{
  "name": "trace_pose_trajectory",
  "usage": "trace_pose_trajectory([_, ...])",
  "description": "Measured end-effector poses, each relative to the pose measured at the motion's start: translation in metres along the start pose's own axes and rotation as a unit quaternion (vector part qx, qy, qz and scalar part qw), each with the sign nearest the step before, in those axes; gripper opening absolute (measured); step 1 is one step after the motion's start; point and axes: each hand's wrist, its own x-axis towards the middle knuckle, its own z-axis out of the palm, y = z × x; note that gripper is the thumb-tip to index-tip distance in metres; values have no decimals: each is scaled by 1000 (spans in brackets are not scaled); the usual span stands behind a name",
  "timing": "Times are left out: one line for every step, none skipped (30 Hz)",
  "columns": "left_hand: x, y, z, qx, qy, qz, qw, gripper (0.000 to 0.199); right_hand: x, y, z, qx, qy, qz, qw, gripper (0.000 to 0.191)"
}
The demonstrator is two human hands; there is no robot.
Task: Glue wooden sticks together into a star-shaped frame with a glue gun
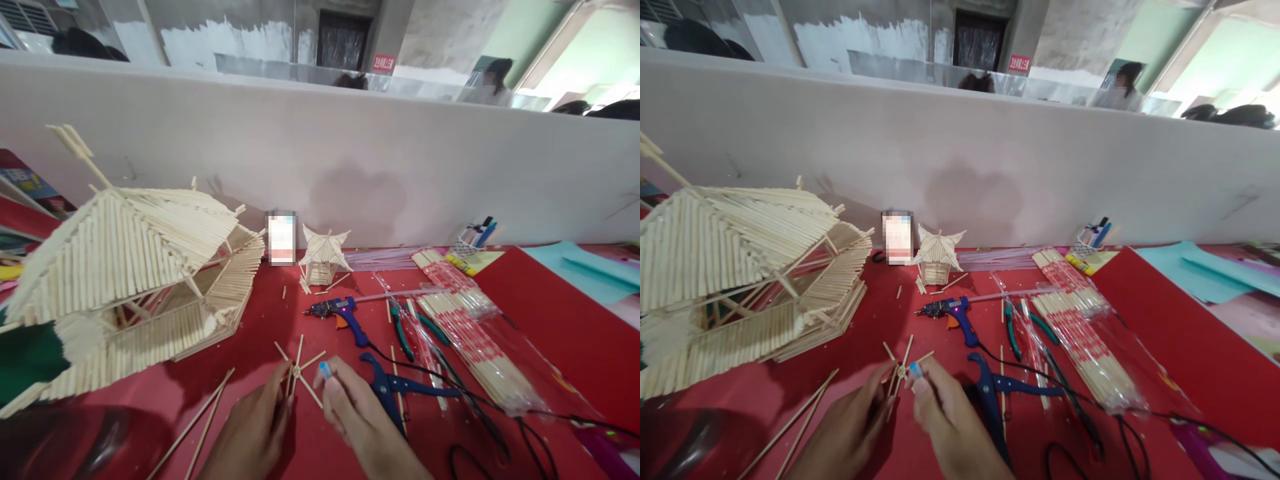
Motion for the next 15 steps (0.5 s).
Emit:
trace_pose_trajectory([0,-1,0,0,1,2,1000,42,-3,0,-1,-84,8,-30,996,42])
trace_pose_trajectory([0,-1,1,2,2,2,1000,43,-5,1,-2,-182,23,-69,981,38])
trace_pose_trajectory([0,-1,1,4,3,0,1000,43,-6,4,-3,-279,34,-112,953,34])
trace_pose_trajectory([0,-1,1,5,3,-2,1000,43,-6,7,-4,-368,34,-151,917,30])
trace_pose_trajectory([1,0,0,7,3,-6,1000,43,-6,11,-5,-443,20,-179,878,26])
trace_pose_trajectory([1,1,0,7,1,-11,1000,43,-4,16,-6,-501,-2,-197,843,22])
trace_pose_trajectory([0,2,-1,6,-3,-16,1000,43,-3,21,-6,-543,-28,-206,813,18])
trace_pose_trajectory([0,2,-1,5,-6,-20,1000,43,-2,26,-5,-572,-50,-210,791,16])
trace_pose_trajectory([0,3,-2,4,-7,-24,1000,44,-1,30,-3,-591,-62,-214,775,16])
trace_pose_trajectory([0,2,-2,3,-9,-29,1000,44,-1,35,-2,-605,-65,-220,763,18])
trace_pose_trajectory([-1,2,-1,1,-11,-35,999,44,-2,40,1,-614,-62,-228,753,20])
trace_pose_trajectory([-1,1,-1,1,-13,-39,999,44,-3,44,3,-623,-55,-237,743,22])
trace_pose_trajectory([-2,-1,0,2,-16,-43,999,45,-5,48,5,-628,-50,-246,736,23])
trace_pose_trajectory([-2,-2,0,4,-19,-46,999,45,-8,51,7,-628,-48,-250,735,21])
trace_pose_trajectory([-2,-4,1,8,-20,-49,999,45,-10,54,9,-624,-39,-250,739,15])
